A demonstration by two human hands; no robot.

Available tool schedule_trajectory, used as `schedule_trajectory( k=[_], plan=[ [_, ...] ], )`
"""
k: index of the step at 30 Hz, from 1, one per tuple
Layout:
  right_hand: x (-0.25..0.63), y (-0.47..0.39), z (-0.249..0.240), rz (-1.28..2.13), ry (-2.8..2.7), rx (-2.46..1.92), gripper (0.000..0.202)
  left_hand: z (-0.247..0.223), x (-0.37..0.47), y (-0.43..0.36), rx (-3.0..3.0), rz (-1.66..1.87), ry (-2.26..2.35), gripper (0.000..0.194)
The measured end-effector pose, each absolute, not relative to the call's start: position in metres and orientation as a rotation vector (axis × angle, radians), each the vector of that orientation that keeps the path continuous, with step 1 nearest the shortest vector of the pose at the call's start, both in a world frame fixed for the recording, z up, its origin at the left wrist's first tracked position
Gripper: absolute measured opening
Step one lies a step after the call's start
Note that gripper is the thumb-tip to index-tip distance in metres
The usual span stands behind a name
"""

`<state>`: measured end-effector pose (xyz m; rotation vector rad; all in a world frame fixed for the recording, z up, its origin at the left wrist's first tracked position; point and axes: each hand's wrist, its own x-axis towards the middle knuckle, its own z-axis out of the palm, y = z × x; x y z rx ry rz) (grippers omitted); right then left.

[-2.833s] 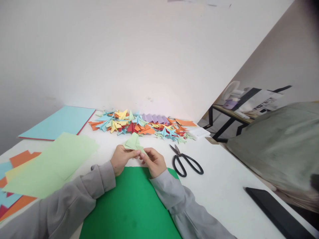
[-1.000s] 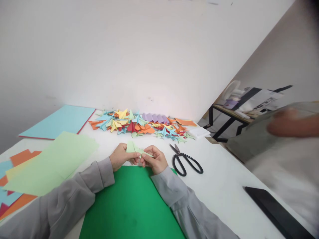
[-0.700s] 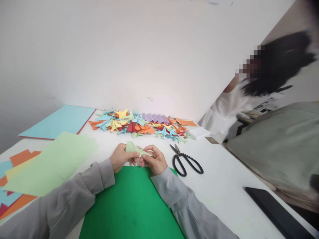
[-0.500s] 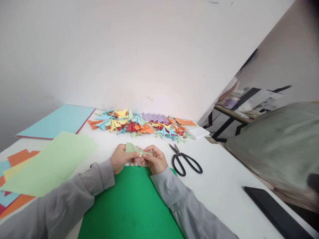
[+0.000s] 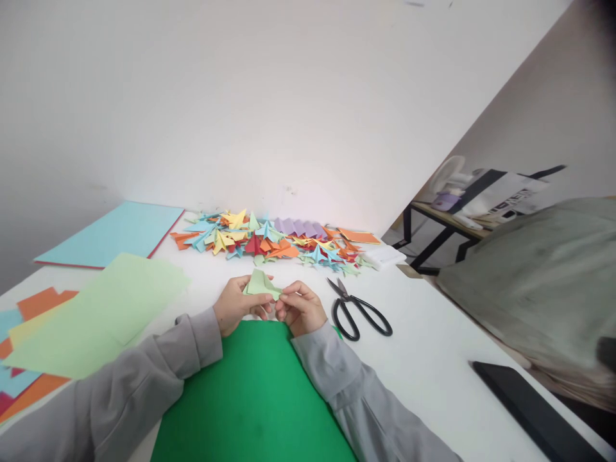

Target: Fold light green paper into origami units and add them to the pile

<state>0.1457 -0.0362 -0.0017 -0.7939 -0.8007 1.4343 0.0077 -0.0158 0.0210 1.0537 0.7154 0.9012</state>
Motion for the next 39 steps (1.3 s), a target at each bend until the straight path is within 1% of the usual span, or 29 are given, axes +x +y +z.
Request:
schedule_trajectory(
  k=[4, 6, 13, 21, 26, 32, 36, 39],
  plan=[
    [0.1452, -0.0371, -0.0003, 1.438, -0.797, -0.805, 0.018, 0.0201, 0.0083, -0.0151, 1.065, 0.904, 0.722, 0.029],
    [0.1450, -0.0375, -0.0005, 1.452, -0.822, -0.801, 0.019, 0.0196, 0.0087, -0.0148, 1.083, 0.910, 0.727, 0.025],
    [0.1443, -0.0380, -0.0007, 1.491, -0.874, -0.805, 0.020, 0.0223, 0.0087, -0.0154, 1.069, 0.911, 0.747, 0.025],
    [0.1427, -0.0375, -0.0003, 1.540, -0.762, -0.767, 0.007, 0.0185, 0.0076, -0.0121, 1.005, 0.869, 0.684, 0.022],
    [0.1434, -0.0387, 0.0025, 1.510, -0.776, -0.787, 0.004, 0.0182, 0.0061, -0.0108, 1.006, 0.826, 0.685, 0.021],
    [0.1503, -0.0355, 0.0032, 1.468, -0.743, -0.847, 0.004, 0.0191, 0.0050, -0.0145, 1.085, 0.778, 0.649, 0.027],
    [0.1510, -0.0345, 0.0026, 1.477, -0.759, -0.849, 0.004, 0.0184, 0.0050, -0.0146, 1.102, 0.788, 0.672, 0.038],
    [0.1498, -0.0346, 0.0027, 1.487, -0.750, -0.856, 0.005, 0.0182, 0.0046, -0.0140, 1.132, 0.768, 0.667, 0.037]
  ],
)
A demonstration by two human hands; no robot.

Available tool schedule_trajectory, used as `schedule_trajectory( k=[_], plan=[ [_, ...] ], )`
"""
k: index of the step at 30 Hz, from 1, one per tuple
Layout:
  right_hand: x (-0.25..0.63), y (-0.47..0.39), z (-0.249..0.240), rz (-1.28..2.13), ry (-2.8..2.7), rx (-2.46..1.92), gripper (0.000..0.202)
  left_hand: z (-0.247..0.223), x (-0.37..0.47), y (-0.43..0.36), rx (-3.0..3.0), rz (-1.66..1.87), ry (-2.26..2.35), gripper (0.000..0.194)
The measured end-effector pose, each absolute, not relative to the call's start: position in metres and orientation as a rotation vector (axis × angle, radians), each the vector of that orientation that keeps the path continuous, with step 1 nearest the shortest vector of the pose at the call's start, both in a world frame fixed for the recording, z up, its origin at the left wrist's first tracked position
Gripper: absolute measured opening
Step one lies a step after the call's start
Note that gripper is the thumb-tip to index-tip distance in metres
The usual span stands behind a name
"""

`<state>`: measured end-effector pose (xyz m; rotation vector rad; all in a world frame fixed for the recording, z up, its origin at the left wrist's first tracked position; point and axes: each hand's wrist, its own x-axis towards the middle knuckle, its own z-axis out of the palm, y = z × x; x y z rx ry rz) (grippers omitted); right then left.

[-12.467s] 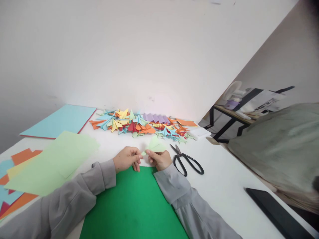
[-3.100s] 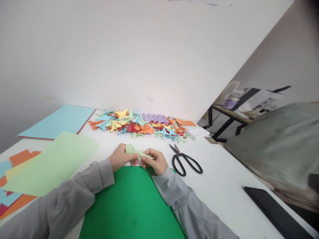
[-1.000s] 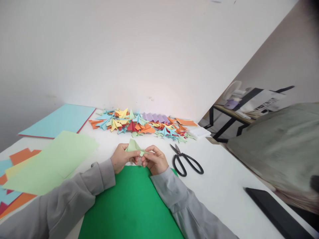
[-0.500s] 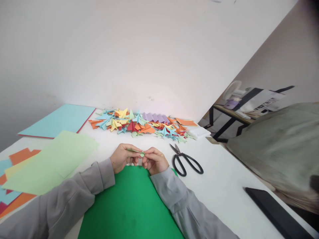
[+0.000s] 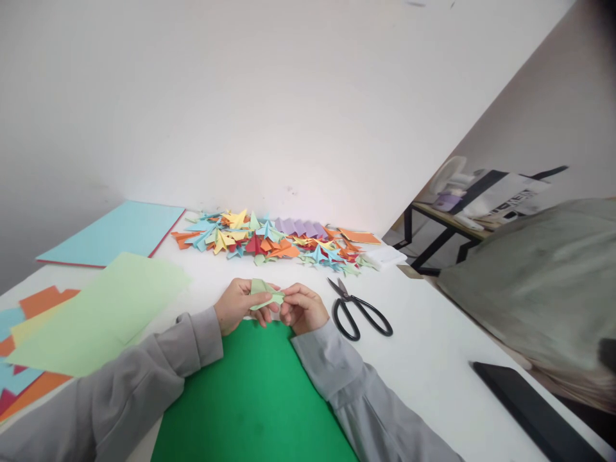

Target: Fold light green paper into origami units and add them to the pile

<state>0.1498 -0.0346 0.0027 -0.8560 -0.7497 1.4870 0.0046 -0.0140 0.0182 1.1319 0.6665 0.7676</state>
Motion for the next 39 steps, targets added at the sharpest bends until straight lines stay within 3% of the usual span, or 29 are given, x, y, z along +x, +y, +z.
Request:
schedule_trajectory(
  k=[13, 19, 26, 39],
  plan=[
    [0.1503, -0.0346, 0.0011, 1.470, -0.796, -0.838, 0.007, 0.0180, 0.0040, -0.0137, 1.133, 0.764, 0.677, 0.040],
    [0.1496, -0.0347, 0.0015, 1.460, -0.800, -0.846, 0.006, 0.0212, 0.0052, -0.0153, 1.109, 0.785, 0.695, 0.031],
    [0.1497, -0.0344, 0.0030, 1.476, -0.772, -0.843, 0.006, 0.0181, 0.0063, -0.0141, 1.137, 0.788, 0.675, 0.038],
    [0.1482, -0.0343, 0.0006, 1.468, -0.765, -0.843, 0.006, 0.0191, 0.0071, -0.0142, 1.142, 0.859, 0.715, 0.017]
  ],
)
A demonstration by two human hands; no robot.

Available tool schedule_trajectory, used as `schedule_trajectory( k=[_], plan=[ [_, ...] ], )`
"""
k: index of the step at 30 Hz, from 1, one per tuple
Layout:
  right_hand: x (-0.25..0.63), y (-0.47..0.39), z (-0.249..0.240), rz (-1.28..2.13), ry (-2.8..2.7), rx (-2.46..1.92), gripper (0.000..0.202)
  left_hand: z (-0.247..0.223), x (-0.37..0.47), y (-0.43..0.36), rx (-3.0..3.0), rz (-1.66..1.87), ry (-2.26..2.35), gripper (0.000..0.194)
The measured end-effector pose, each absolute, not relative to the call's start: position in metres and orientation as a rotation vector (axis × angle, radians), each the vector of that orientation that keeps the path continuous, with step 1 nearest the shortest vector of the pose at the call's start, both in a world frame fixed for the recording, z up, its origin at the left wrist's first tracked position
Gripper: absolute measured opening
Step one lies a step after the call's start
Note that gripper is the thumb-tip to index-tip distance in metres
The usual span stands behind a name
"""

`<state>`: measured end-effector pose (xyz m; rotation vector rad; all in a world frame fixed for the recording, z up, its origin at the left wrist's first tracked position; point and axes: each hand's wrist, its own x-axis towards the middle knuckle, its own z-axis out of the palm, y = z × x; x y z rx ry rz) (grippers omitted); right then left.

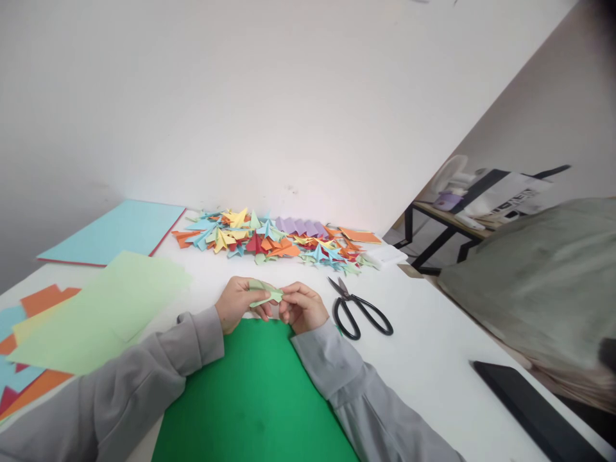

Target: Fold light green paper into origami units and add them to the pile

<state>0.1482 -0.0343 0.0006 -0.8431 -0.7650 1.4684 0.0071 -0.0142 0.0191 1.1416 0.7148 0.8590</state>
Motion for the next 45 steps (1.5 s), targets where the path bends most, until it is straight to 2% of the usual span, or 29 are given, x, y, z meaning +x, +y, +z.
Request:
schedule_trajectory(
  k=[10, 19, 24, 29, 35, 45],
  plan=[
    [0.147, -0.036, 0.003, 1.453, -0.779, -0.834, 0.005, 0.019, 0.006, -0.013, 1.026, 0.840, 0.750, 0.024],
    [0.150, -0.036, 0.002, 1.409, -0.822, -0.837, 0.007, 0.020, 0.005, -0.012, 1.014, 0.795, 0.725, 0.019],
    [0.154, -0.038, 0.002, 1.247, -0.955, -0.895, 0.007, 0.019, 0.003, -0.011, 0.992, 0.872, 0.576, 0.037],
    [0.152, -0.045, -0.001, 1.059, -1.213, -0.958, 0.011, 0.018, 0.000, -0.006, 1.180, 1.085, 0.685, 0.034],
    [0.156, -0.046, -0.003, 0.735, -1.597, -0.923, 0.017, 0.020, -0.002, -0.006, 1.696, 0.984, 0.759, 0.023],
    [0.160, -0.046, 0.007, 0.524, -1.767, -0.891, 0.025, 0.015, -0.003, -0.004, 1.824, 1.014, 0.800, 0.025]
  ],
)
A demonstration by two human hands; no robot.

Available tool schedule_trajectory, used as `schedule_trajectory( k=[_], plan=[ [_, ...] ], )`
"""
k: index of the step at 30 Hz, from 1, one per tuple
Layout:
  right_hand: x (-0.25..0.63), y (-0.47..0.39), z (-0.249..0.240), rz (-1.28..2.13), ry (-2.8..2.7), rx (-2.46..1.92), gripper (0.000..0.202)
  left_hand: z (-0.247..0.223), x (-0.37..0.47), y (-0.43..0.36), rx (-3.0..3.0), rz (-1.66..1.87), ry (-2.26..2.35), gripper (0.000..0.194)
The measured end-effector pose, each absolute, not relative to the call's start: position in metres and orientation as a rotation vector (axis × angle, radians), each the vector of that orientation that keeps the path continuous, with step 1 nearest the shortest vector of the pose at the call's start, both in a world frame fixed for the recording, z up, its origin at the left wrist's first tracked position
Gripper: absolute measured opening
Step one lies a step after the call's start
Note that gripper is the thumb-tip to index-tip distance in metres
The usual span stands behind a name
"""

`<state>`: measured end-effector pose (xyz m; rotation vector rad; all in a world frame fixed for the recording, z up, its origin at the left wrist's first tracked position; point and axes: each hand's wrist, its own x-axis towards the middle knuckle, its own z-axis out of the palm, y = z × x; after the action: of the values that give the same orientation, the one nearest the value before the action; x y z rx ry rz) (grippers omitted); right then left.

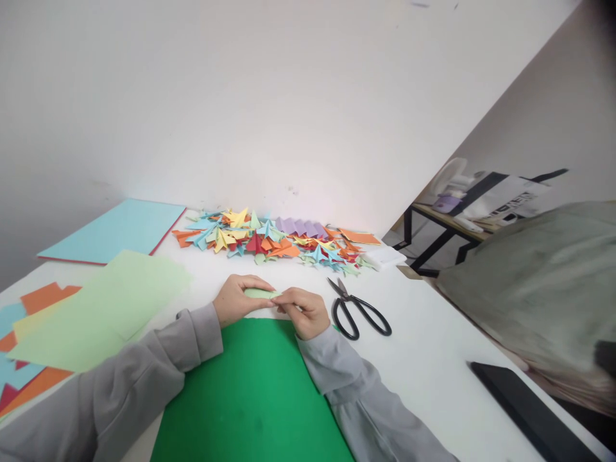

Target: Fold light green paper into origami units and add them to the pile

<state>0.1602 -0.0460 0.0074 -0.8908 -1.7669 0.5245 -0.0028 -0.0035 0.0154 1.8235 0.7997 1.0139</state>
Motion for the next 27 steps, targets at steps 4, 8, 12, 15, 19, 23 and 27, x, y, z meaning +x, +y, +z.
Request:
schedule_trajectory(
  k=[4, 8, 12, 15, 19, 23, 27],
  plan=[
    [0.161, -0.045, 0.006, 0.508, -1.791, -0.875, 0.027, 0.015, -0.003, -0.003, 1.799, 0.997, 0.814, 0.027],
    [0.160, -0.045, 0.006, 0.546, -1.783, -0.889, 0.025, 0.014, -0.003, -0.003, 1.775, 0.989, 0.826, 0.028],
    [0.157, -0.047, 0.002, 0.597, -1.712, -0.945, 0.023, 0.013, -0.002, -0.003, 1.745, 1.001, 0.851, 0.027],
    [0.153, -0.048, -0.002, 0.630, -1.560, -1.019, 0.024, 0.013, -0.002, -0.004, 1.734, 0.983, 0.874, 0.025],
    [0.151, -0.047, -0.005, 0.631, -1.519, -1.049, 0.014, 0.013, -0.002, -0.003, 1.764, 0.989, 0.835, 0.028],
    [0.152, -0.046, -0.005, 0.640, -1.499, -1.017, 0.014, 0.012, -0.002, -0.002, 1.808, 0.992, 0.752, 0.026],
    [0.153, -0.045, -0.005, 0.612, -1.543, -1.010, 0.014, 0.014, -0.001, -0.003, 1.792, 0.979, 0.751, 0.025]
  ],
)
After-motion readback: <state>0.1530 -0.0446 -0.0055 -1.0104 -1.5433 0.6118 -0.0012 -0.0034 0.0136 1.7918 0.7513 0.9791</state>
